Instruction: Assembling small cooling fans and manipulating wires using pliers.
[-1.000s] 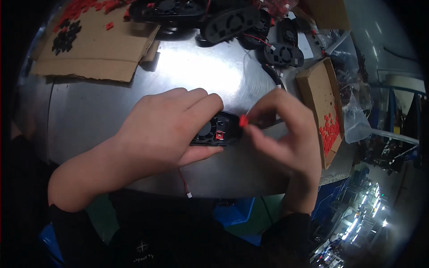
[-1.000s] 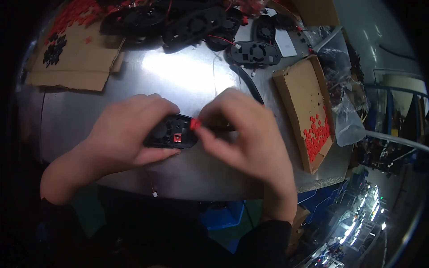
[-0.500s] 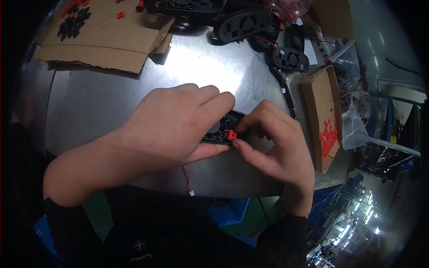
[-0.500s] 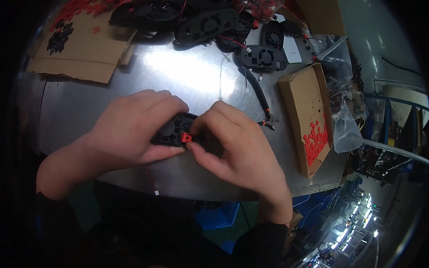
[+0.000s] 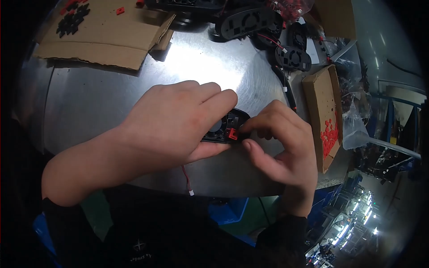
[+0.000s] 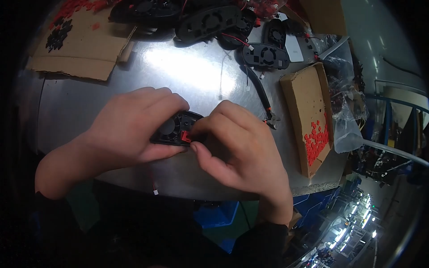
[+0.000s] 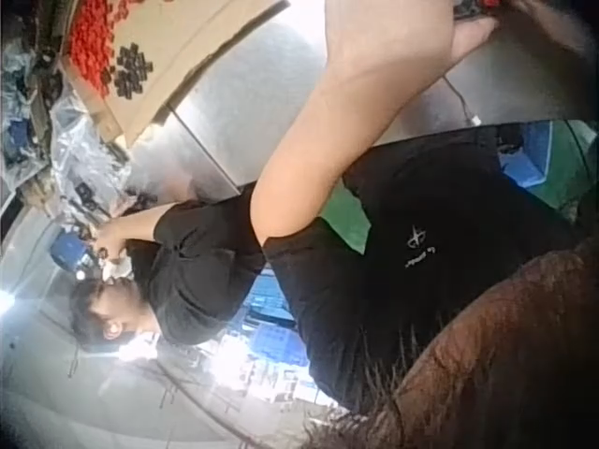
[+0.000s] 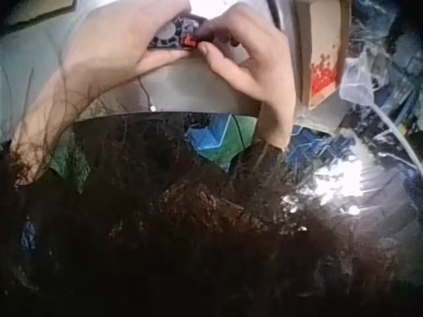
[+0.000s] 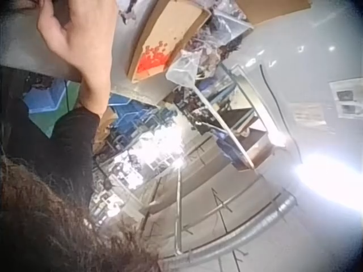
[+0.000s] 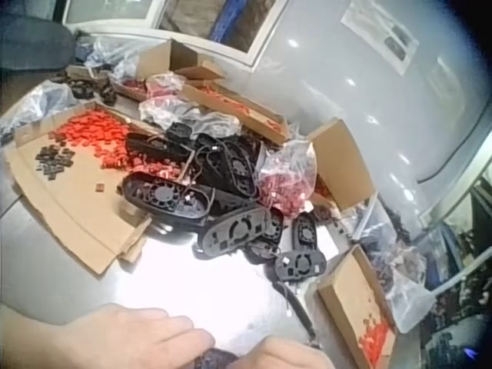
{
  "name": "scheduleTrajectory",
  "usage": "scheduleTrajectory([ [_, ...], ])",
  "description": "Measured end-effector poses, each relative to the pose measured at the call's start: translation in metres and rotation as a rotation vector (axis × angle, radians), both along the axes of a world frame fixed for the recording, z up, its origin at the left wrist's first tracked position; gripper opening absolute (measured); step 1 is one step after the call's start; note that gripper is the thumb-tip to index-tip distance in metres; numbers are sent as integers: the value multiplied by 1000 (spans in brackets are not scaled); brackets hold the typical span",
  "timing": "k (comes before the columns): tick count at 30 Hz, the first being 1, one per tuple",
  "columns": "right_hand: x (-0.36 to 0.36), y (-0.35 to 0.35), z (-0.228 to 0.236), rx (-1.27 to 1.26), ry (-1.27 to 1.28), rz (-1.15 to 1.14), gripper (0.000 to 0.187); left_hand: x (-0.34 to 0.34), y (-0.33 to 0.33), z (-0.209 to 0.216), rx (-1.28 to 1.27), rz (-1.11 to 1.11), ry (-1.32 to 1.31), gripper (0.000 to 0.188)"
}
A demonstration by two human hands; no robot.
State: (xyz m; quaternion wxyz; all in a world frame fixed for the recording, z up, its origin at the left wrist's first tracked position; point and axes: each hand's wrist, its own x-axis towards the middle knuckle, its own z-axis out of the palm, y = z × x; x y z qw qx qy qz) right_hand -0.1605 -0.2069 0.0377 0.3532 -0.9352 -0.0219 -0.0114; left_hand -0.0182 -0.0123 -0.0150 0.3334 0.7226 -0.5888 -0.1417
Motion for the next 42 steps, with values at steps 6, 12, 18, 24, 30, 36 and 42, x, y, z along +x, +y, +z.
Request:
scheduleTrajectory([
  [6, 2, -1, -6, -32, -65, 94, 18, 0, 1, -1, 6, 18, 32, 49],
  [12, 3, -2, -5, -176, -138, 178, 22, 0, 0, 1, 18, 9, 41, 48],
  [18, 2, 5, -9, -66, -72, 92, 20, 1, 1, 1, 16, 6, 44, 49],
  [24, 2, 8, -14, -12, -40, 15, 16, 1, 1, 0, 14, 1, 47, 49],
  [30, 2, -10, -13, -152, -280, -136, 16, 1, 1, 1, 7, 3, 37, 49],
  [36, 10, -42, -33, -423, -97, 21, 18, 1, 2, 2, 6, 6, 27, 49],
  [42, 9, -42, -18, -216, -15, -112, 19, 1, 1, 2, 17, 0, 40, 50],
])
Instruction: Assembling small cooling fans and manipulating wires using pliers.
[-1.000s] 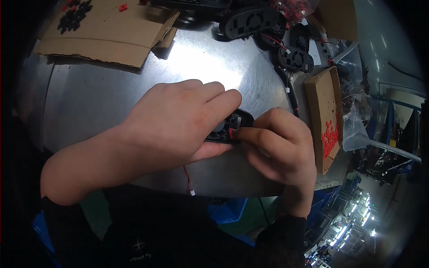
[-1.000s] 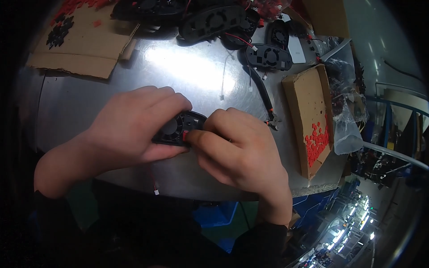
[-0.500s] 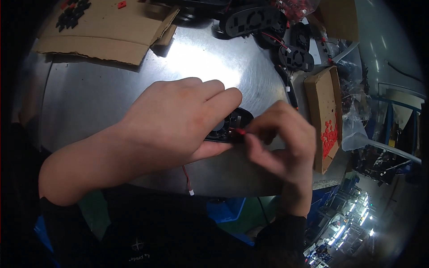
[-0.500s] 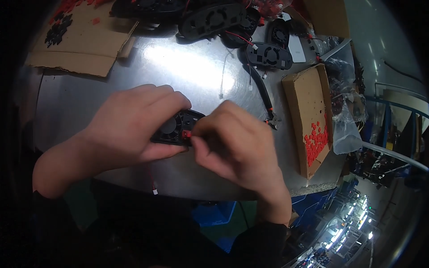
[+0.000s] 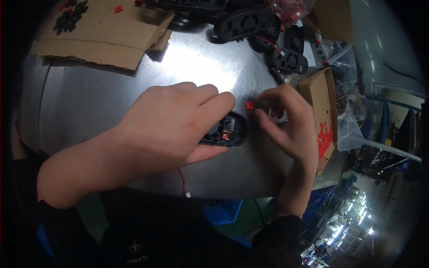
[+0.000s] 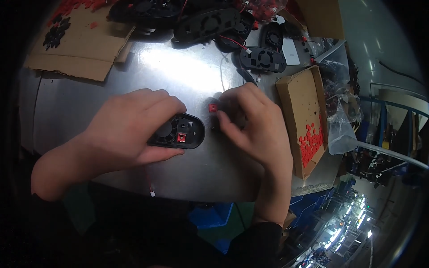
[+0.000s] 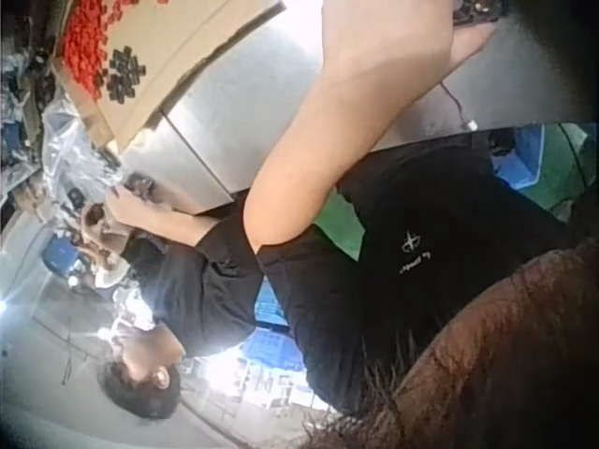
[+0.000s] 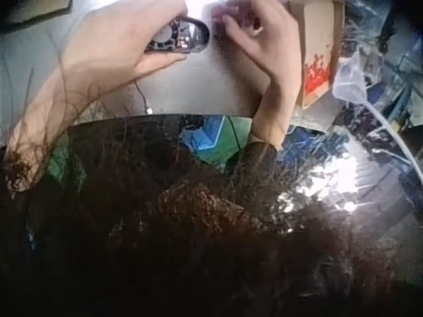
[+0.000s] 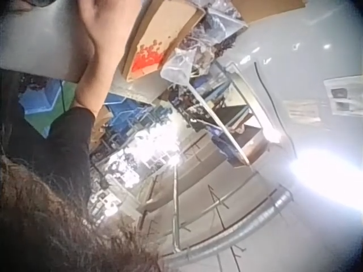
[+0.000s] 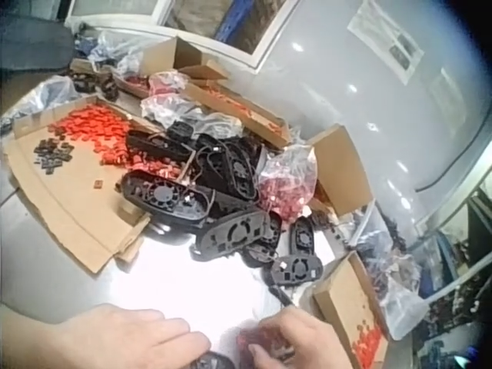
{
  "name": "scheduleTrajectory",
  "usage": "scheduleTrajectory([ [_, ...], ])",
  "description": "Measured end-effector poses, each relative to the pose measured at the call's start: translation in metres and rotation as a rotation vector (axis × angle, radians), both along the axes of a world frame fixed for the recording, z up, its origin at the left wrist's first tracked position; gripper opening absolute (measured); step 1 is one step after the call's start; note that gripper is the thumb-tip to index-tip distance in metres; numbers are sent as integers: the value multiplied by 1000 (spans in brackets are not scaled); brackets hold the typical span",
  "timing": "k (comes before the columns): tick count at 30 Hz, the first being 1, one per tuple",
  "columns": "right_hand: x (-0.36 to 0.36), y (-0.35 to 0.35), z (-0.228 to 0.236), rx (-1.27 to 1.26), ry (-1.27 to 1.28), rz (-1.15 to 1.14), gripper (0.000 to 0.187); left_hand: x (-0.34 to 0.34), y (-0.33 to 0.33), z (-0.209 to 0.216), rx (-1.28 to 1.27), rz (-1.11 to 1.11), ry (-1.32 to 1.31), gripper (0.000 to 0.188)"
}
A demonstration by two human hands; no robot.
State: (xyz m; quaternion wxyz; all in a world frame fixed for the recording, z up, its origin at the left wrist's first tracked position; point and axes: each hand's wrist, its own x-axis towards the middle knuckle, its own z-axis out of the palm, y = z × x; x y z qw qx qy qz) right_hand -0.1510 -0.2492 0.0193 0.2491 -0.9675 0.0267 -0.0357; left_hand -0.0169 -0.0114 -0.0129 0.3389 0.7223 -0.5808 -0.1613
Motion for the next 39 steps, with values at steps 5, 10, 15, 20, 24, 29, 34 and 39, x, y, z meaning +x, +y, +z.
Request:
scheduleTrajectory([
  [5, 2, 0, -11, 87, 51, -18, 19, 0, 1, 0, -8, 5, -6, 49],
  [10, -8, 30, 11, 255, -81, -5, 19, 1, 1, -1, -7, -8, -1, 48],
  [15, -10, 48, 14, 247, 30, 1, 20, 1, 1, -2, -25, -4, 13, 48],
  [20, -10, 47, 15, 322, 94, -14, 22, 1, 0, -3, -30, -2, 25, 48],
  [24, -9, 49, 14, 303, 94, -8, 22, 1, 1, -3, -25, -4, 9, 48],
  [29, -9, 50, 15, 281, 89, 7, 24, 1, 1, -3, -23, -9, 11, 48],
  [34, -9, 51, 14, 265, 59, 13, 26, 0, 1, -2, -3, -2, 17, 49],
  [39, -10, 53, 13, 254, -10, 28, 25, 1, 1, -3, -16, -4, 17, 50],
])
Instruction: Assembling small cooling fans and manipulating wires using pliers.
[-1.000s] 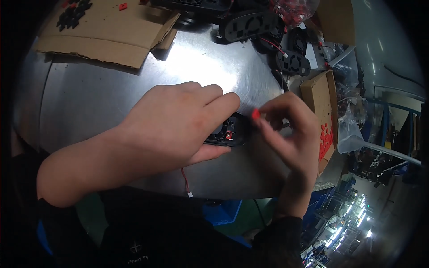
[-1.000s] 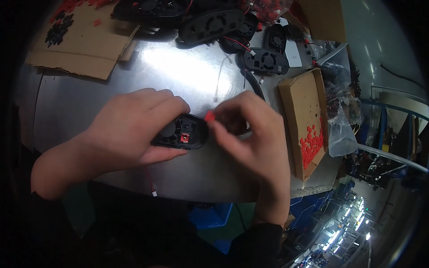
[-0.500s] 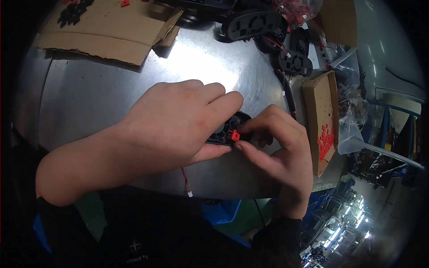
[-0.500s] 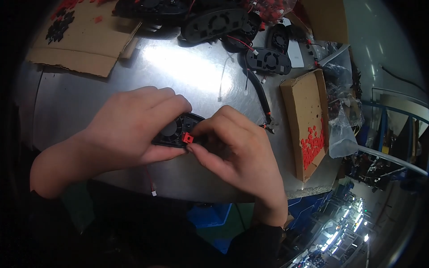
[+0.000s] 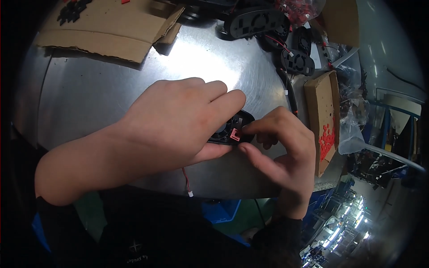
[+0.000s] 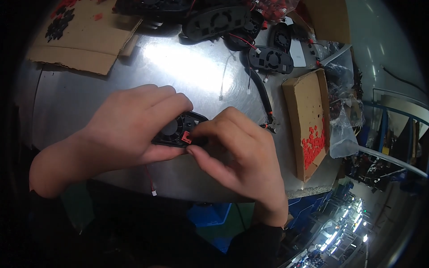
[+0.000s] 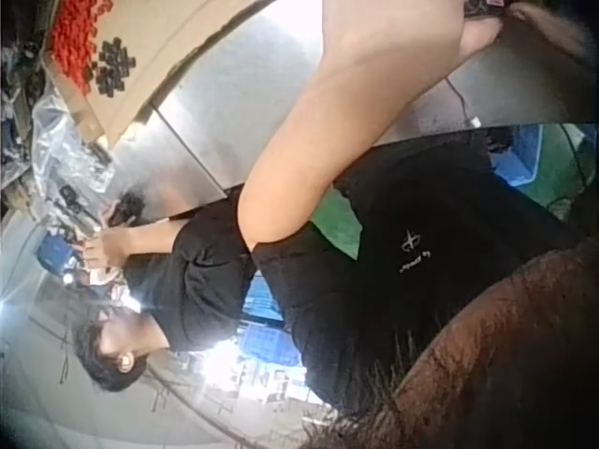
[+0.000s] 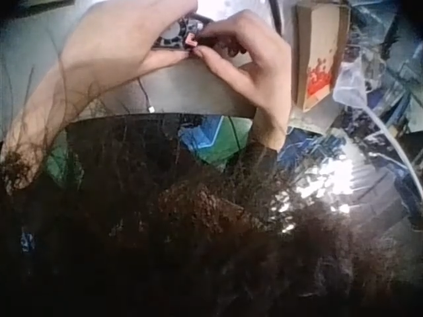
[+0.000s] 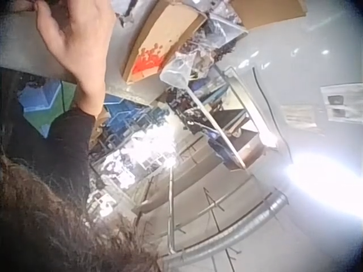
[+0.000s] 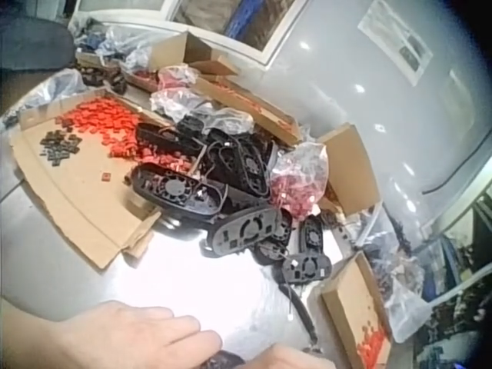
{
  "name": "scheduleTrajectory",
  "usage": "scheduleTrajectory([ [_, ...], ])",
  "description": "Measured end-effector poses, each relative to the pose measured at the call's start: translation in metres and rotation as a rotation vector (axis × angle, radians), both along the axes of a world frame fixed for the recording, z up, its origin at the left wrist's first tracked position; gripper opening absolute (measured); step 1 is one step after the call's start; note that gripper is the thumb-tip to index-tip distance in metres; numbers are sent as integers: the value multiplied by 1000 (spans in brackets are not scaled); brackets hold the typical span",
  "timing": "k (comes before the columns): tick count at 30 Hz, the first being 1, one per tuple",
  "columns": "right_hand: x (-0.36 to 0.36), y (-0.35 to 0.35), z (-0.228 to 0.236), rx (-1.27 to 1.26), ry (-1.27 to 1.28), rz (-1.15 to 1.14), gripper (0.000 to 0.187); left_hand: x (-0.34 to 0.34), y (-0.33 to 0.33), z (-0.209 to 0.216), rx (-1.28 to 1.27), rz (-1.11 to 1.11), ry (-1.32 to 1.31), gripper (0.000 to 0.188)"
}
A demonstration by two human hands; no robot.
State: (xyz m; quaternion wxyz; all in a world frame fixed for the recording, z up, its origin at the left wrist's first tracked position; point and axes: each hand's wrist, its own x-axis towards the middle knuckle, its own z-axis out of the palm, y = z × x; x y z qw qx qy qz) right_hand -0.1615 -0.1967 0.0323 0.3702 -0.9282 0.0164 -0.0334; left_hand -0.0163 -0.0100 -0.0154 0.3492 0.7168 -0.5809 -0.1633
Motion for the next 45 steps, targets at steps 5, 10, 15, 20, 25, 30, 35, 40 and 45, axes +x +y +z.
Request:
scheduleTrajectory([
  [5, 2, 7, -4, -16, 21, -51, 23, 1, 1, 0, -7, -3, 12, 50],
  [10, 2, 6, -5, 54, 63, -51, 22, 2, 1, 0, -18, -14, 9, 51],
  [15, 2, 3, -4, 84, 88, -35, 22, 2, 1, 0, 5, -13, -1, 51],
  [20, 1, 4, -3, -12, 43, 1, 23, 0, 0, -1, -4, -7, -14, 51],
  [25, 0, 5, 0, 42, 115, -84, 27, 0, 1, -2, -7, -6, -10, 52],
  [30, -1, 1, 1, 28, 31, -62, 24, 0, 0, -1, -3, -10, -10, 51],
  [35, -1, 1, 2, 0, 23, 13, 18, 1, 1, -2, -12, -10, -19, 51],
  [40, 1, 1, 1, -162, -34, 115, 18, 1, 1, -3, -31, 0, -27, 51],
  [45, -2, 4, 2, -378, -110, 184, 17, 0, 0, -1, -21, -8, -15, 51],
])
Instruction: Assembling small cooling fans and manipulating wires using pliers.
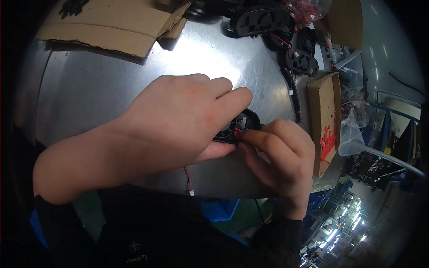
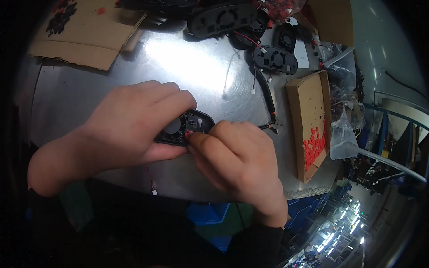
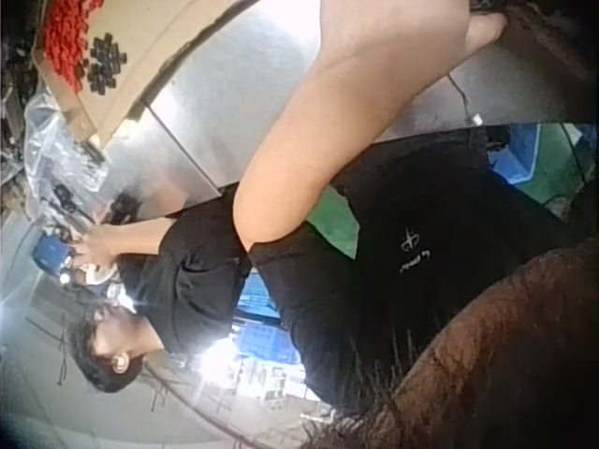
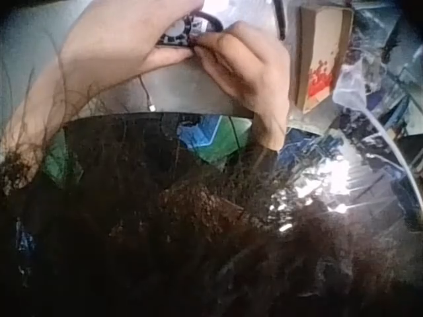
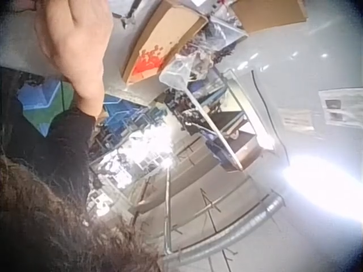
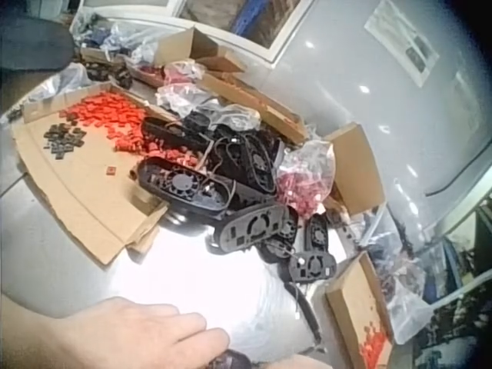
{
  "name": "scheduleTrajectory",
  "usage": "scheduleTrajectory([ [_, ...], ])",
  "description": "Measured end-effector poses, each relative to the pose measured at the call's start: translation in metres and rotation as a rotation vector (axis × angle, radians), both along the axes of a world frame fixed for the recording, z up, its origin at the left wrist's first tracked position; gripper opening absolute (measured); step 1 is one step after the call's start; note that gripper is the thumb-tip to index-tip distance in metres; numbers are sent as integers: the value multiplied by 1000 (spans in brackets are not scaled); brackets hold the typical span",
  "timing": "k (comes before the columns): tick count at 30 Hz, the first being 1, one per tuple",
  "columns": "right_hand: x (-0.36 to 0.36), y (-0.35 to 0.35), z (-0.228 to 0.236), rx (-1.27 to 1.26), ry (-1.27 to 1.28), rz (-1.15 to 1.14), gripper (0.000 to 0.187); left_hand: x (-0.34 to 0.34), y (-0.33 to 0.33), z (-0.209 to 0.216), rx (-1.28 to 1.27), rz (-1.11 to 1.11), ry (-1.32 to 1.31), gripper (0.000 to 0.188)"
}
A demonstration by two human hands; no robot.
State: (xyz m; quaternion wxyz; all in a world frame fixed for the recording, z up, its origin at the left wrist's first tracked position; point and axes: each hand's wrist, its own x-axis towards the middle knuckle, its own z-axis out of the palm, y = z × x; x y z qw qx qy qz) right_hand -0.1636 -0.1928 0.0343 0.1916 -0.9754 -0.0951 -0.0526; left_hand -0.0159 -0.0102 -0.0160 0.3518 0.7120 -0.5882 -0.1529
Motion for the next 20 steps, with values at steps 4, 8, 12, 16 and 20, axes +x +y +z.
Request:
scheduleTrajectory([
  [4, 2, 3, -10, 341, 102, -161, 15, 0, 1, -2, -7, 12, -20, 51],
  [8, 4, -1, -9, 338, 52, -148, 15, 1, 1, -1, -16, 17, -2, 50],
  [12, 5, -31, -12, 160, -318, -211, 17, 0, 0, 1, -2, 15, -28, 48],
  [16, 17, -64, -33, -90, -52, -78, 18, -2, -1, 2, 37, 31, -27, 48],
  [20, 15, -62, -28, 64, 48, -146, 17, 0, 0, 2, 57, 26, -17, 49],
])
